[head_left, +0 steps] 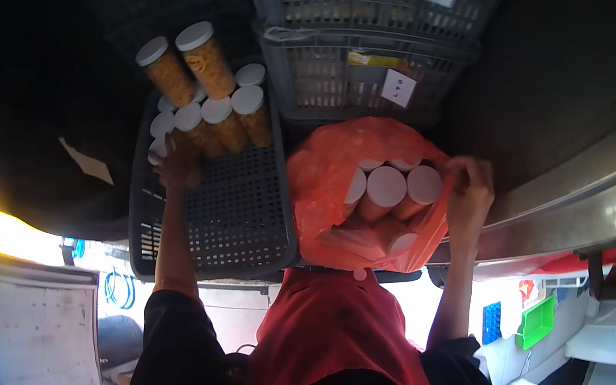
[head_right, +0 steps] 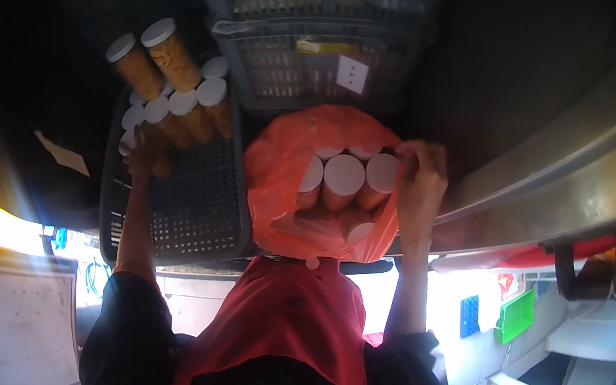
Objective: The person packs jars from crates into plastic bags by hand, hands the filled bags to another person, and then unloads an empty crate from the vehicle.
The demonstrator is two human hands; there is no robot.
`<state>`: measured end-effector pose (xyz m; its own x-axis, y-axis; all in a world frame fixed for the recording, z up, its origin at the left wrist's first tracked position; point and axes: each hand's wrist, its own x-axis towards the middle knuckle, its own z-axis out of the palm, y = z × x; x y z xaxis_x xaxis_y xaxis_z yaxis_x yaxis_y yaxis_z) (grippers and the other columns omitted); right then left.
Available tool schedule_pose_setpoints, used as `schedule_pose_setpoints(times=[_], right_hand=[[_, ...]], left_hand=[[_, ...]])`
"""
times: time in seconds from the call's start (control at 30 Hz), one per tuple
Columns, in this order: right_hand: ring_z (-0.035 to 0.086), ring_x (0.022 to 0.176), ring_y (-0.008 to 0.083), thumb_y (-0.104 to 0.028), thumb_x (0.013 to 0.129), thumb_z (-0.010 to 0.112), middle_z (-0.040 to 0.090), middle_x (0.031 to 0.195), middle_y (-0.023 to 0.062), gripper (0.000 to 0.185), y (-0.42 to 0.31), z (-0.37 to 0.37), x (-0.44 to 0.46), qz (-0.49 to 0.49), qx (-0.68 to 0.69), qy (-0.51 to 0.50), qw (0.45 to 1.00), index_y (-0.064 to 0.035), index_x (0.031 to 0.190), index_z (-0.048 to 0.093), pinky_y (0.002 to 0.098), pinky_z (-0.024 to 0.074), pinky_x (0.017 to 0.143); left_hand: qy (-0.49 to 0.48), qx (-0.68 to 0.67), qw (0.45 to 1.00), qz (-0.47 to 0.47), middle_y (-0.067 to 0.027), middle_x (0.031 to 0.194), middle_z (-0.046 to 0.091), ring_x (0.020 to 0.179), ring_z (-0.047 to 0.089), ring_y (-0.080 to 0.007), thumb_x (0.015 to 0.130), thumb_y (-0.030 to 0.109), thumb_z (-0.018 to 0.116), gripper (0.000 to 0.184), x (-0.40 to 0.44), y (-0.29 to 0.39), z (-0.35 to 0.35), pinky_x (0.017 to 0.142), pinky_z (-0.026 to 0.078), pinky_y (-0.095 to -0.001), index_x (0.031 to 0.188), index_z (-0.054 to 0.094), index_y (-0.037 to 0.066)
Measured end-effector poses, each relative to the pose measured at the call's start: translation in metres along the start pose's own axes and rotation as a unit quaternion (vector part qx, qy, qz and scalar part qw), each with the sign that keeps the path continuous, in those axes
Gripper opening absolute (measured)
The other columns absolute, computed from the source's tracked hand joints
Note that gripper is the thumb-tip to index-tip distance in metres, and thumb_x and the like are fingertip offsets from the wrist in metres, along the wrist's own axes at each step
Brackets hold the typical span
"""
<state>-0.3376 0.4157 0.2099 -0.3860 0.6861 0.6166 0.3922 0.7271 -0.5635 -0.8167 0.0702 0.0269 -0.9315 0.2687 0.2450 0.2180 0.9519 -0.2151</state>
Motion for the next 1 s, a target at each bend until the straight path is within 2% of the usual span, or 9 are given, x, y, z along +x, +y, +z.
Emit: schedule_pose_setpoints(times=[0.07, 0.2, 0.3, 0.33, 0.43, 0.5, 0.57, 0.77, 1.0], right_hand=[[0.066, 0.083, 0.0343, 0.008, 0.088, 0.056, 0.060, 0.093, 0.0154, 0.017, -0.002, 0.001, 0.002, 0.017, 0.009, -0.008, 1.000, -0.0052, 0.091, 0.066, 0.0448, 0.0511, 0.069], [0.067, 0.083, 0.0349, 0.012, 0.086, 0.054, 0.059, 0.093, 0.0155, 0.021, -0.001, 0.008, 0.011, 0.004, 0.028, 0.006, 1.000, -0.0052, 0.091, 0.065, 0.0453, 0.0513, 0.067], [0.067, 0.084, 0.0357, 0.015, 0.083, 0.053, 0.059, 0.095, 0.0155, 0.025, 0.008, 0.009, 0.016, -0.010, 0.021, -0.001, 1.000, -0.0051, 0.092, 0.065, 0.0457, 0.0522, 0.067], [0.067, 0.084, 0.0362, 0.016, 0.081, 0.052, 0.059, 0.096, 0.0155, 0.028, 0.010, 0.011, 0.016, -0.014, 0.009, -0.010, 1.000, -0.0050, 0.092, 0.065, 0.0460, 0.0529, 0.068], [0.068, 0.086, 0.0365, 0.019, 0.078, 0.050, 0.058, 0.096, 0.0156, 0.032, 0.005, 0.008, 0.019, 0.002, 0.025, -0.035, 0.999, -0.0054, 0.092, 0.065, 0.0467, 0.0540, 0.069], [0.068, 0.087, 0.0360, 0.019, 0.077, 0.050, 0.058, 0.096, 0.0155, 0.033, 0.004, 0.009, 0.022, -0.006, 0.011, -0.040, 0.999, -0.0056, 0.092, 0.065, 0.0468, 0.0545, 0.069], [0.068, 0.087, 0.0356, 0.020, 0.075, 0.050, 0.058, 0.096, 0.0154, 0.035, 0.004, 0.011, 0.021, -0.016, 0.008, -0.034, 0.999, -0.0058, 0.093, 0.065, 0.0469, 0.0551, 0.070], [0.068, 0.084, 0.0330, 0.016, 0.083, 0.053, 0.059, 0.096, 0.0149, 0.031, 0.009, 0.009, 0.018, -0.032, 0.005, -0.023, 0.999, -0.0080, 0.095, 0.068, 0.0457, 0.0521, 0.067], [0.067, 0.087, 0.0344, 0.021, 0.077, 0.051, 0.057, 0.098, 0.0142, 0.037, 0.007, 0.006, 0.016, -0.005, 0.051, -0.042, 0.998, -0.0084, 0.096, 0.066, 0.0473, 0.0508, 0.069]], left_hand=[[0.070, -0.143, 0.984, -0.076, -0.0302, 0.152, 0.022, 0.122, 0.044, -0.0616, 0.086, 0.046, 0.070, 0.073, 0.016, -0.009, 0.043, 0.092, 0.049, -0.0616, 0.148, 0.032, 0.034], [0.032, -0.295, 0.937, -0.184, -0.0278, 0.143, 0.031, 0.119, 0.045, -0.0616, 0.085, 0.042, 0.072, 0.072, -0.005, 0.002, -0.021, 0.092, 0.049, -0.0616, 0.146, 0.034, 0.033], [0.032, -0.258, 0.956, -0.134, -0.0257, 0.132, 0.040, 0.119, 0.049, -0.0552, 0.081, 0.041, 0.077, 0.072, -0.019, -0.008, -0.068, 0.092, 0.049, -0.0592, 0.142, 0.041, 0.028], [0.134, -0.279, 0.946, -0.092, -0.0245, 0.130, 0.043, 0.119, 0.051, -0.0511, 0.081, 0.039, 0.077, 0.069, -0.034, -0.008, -0.098, 0.093, 0.049, -0.0577, 0.140, 0.045, 0.026], [0.275, -0.389, 0.879, 0.013, -0.0198, 0.125, 0.049, 0.118, 0.054, -0.0386, 0.083, 0.035, 0.078, 0.059, -0.091, 0.009, -0.229, 0.097, 0.047, -0.0502, 0.136, 0.056, 0.019], [0.233, -0.483, 0.842, 0.055, -0.0177, 0.129, 0.050, 0.117, 0.055, -0.0338, 0.085, 0.030, 0.077, 0.057, -0.123, 0.026, -0.290, 0.100, 0.045, -0.0465, 0.137, 0.056, 0.018], [0.171, -0.616, 0.756, 0.137, -0.0172, 0.131, 0.051, 0.117, 0.055, -0.0317, 0.084, 0.025, 0.078, 0.059, -0.151, 0.057, -0.302, 0.101, 0.043, -0.0443, 0.137, 0.056, 0.015], [-0.003, -0.590, 0.728, 0.349, -0.0150, 0.133, 0.046, 0.120, 0.049, -0.0371, 0.074, 0.021, 0.082, 0.061, -0.242, 0.150, -0.300, 0.098, 0.047, -0.0462, 0.132, 0.063, 0.022], [0.018, -0.425, 0.759, 0.492, -0.0151, 0.137, 0.043, 0.127, 0.045, -0.0345, 0.072, 0.031, 0.083, 0.067, -0.274, 0.220, -0.195, 0.096, 0.046, -0.0481, 0.135, 0.060, 0.028]])
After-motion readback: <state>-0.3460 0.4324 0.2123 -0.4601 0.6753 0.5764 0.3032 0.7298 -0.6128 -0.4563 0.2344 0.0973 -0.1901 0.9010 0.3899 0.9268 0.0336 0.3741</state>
